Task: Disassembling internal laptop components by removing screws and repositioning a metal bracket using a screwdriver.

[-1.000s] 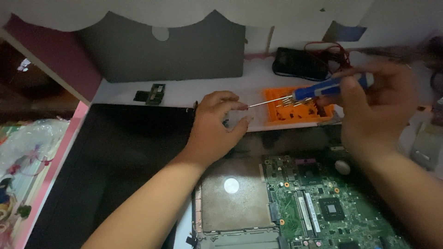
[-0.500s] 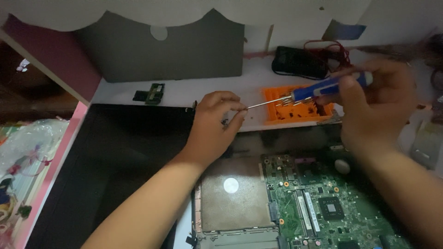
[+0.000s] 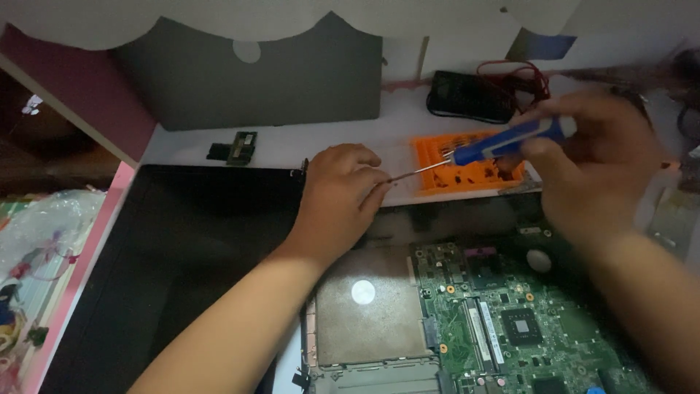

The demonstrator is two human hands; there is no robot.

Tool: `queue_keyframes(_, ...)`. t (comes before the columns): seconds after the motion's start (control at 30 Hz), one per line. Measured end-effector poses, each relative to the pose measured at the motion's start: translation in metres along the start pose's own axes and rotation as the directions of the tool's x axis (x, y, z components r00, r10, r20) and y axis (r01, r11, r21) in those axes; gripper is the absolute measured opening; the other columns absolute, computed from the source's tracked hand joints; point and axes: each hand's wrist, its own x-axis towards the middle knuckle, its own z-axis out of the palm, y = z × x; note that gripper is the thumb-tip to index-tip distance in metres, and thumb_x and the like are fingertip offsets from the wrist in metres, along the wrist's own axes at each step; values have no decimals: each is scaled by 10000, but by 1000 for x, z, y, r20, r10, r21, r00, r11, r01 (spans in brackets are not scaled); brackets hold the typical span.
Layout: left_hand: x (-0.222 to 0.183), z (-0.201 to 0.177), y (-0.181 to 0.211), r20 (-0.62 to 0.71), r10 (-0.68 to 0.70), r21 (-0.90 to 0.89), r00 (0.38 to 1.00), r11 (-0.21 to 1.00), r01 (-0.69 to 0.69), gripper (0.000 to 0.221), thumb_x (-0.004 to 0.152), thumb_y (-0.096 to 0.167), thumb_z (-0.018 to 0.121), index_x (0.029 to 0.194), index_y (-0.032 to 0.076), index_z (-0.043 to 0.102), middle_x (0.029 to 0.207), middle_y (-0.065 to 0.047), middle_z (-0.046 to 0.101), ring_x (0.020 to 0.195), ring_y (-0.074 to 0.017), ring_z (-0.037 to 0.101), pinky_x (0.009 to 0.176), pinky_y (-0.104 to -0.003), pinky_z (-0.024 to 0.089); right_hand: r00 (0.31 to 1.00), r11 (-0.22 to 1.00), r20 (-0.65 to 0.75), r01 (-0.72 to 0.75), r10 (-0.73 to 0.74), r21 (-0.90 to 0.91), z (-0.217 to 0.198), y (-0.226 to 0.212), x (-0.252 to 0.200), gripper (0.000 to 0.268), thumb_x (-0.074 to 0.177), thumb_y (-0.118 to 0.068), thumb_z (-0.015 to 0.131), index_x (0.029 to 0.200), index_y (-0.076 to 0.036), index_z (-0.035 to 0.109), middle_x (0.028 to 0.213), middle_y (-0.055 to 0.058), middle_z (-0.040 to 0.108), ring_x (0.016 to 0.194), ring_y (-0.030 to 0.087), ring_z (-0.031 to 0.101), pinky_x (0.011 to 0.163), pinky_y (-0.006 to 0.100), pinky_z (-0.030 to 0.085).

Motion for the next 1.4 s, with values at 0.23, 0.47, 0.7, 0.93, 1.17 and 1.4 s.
queue_keyframes(0.23, -3, 1, 2, 110, -56, 84, 992, 995, 47, 85, 706, 113, 584, 771, 70, 619, 860, -84, 543, 866, -254, 461, 739, -389, 351, 981, 993, 156, 119, -118, 2, -7, 7, 3, 310, 786, -130, 459, 1024, 39, 353, 954, 221, 493, 843, 264, 573, 665, 279, 515)
queue_keyframes(0.47, 1, -1, 2, 60, -20, 23, 998, 1000, 19, 53, 694, 72, 602, 741, 49, 613, 822, -92, 555, 809, -254, 499, 705, -374, 377, 965, 977, 215, 112, -150, 181, -6, 10, 6, 305, 787, -180, 426, 1013, 10, 348, 946, 199, 506, 766, 236, 601, 622, 257, 551)
queue_keyframes(0.7, 0, 3, 2, 60, 30, -43, 998, 999, -28, 60, 670, 30, 621, 727, 22, 606, 816, -104, 545, 769, -249, 512, 677, -356, 406, 975, 944, 211, -11, -63, 331, 1, 0, 4, 190, 857, -111, 352, 999, 0, 292, 968, 270, 488, 942, 355, 553, 676, 346, 561)
queue_keyframes(0.93, -2, 2, 8, 87, 62, -90, 994, 994, -54, 91, 682, 33, 627, 765, 45, 591, 863, -100, 527, 838, -255, 483, 727, -361, 357, 948, 911, 285, 12, -141, 413, -1, 3, 4, 243, 851, -191, 390, 1030, -46, 312, 994, 177, 463, 970, 297, 551, 738, 316, 560)
queue_keyframes(1.17, -1, -6, 17, 233, 68, -164, 970, 986, -30, 408, 703, 219, 644, 1039, 54, 484, 1000, -129, 485, 957, -275, 435, 827, -376, 297, 969, 914, 230, -15, -86, 406, -15, -5, 7, 276, 868, -214, 370, 1001, 25, 329, 919, 245, 498, 740, 292, 590, 583, 292, 556)
queue_keyframes(1.4, -3, -2, 12, 308, 131, -89, 942, 990, -109, 402, 743, 254, 599, 1059, 35, 481, 1025, -162, 464, 991, -305, 412, 846, -379, 279, 875, 919, 407, -354, 260, 174, -82, -20, -25, 790, 787, -657, 266, 941, 107, 398, 615, 143, 504, 460, 162, 536, 415, 204, 480)
